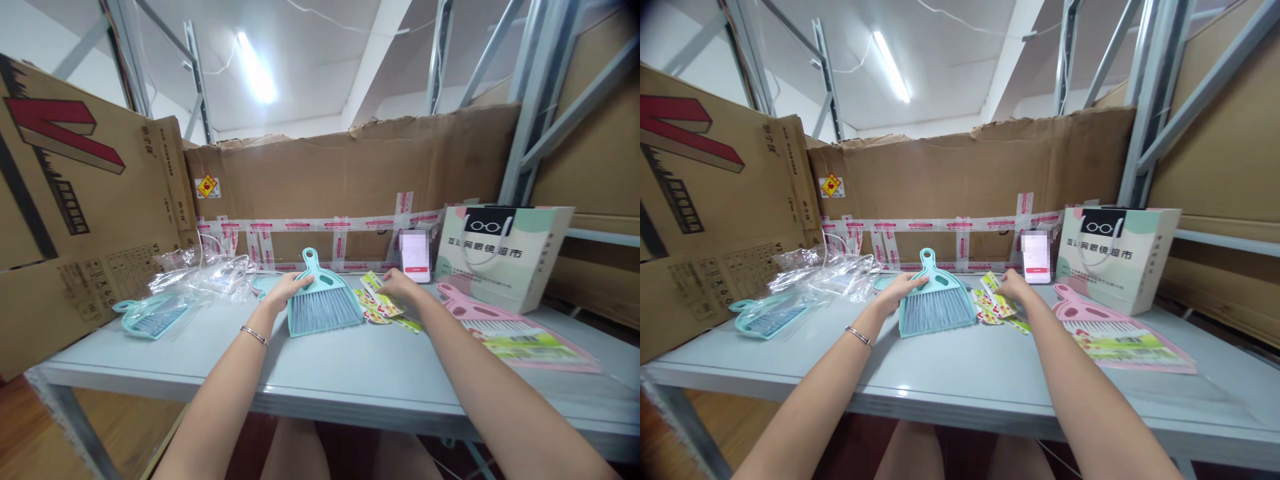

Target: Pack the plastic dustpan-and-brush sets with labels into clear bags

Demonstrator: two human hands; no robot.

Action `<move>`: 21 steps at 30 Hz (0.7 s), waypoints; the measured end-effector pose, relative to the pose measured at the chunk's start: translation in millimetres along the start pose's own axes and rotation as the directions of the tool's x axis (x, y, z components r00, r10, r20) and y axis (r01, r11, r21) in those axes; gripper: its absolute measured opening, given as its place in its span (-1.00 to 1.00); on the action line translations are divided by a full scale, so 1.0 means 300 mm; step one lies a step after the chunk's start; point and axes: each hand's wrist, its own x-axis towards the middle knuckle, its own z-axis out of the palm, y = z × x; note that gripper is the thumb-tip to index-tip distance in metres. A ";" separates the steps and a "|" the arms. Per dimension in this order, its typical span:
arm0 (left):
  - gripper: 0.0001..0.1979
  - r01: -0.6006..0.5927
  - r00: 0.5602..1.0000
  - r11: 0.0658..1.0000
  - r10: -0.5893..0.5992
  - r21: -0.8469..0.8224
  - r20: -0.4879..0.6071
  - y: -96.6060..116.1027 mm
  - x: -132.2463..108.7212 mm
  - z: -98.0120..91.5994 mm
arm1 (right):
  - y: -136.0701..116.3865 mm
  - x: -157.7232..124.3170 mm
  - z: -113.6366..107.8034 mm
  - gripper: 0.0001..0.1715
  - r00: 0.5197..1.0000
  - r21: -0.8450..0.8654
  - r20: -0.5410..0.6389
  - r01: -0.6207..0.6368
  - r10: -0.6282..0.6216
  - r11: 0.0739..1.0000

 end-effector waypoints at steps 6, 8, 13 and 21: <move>-0.69 0.059 0.998 0.983 -0.060 -0.176 -0.003 0.005 0.006 0.002 | -0.168 -0.045 -0.041 -0.29 0.990 0.468 -0.095 0.135 -0.102 0.873; -0.72 0.095 0.995 0.951 -0.095 -0.295 0.013 0.008 0.011 0.005 | -0.234 -0.084 -0.033 -0.21 0.986 0.732 -0.115 0.167 -0.121 0.661; -0.62 0.181 0.982 0.858 -0.184 -0.481 0.040 0.010 0.018 0.021 | -0.337 -0.201 0.074 -0.50 0.993 0.914 0.056 -0.007 -0.108 0.406; -0.28 0.025 0.983 0.824 0.082 -0.566 0.163 0.030 -0.001 0.059 | -0.347 -0.262 0.153 -0.60 0.979 0.883 0.191 -0.139 -0.072 0.448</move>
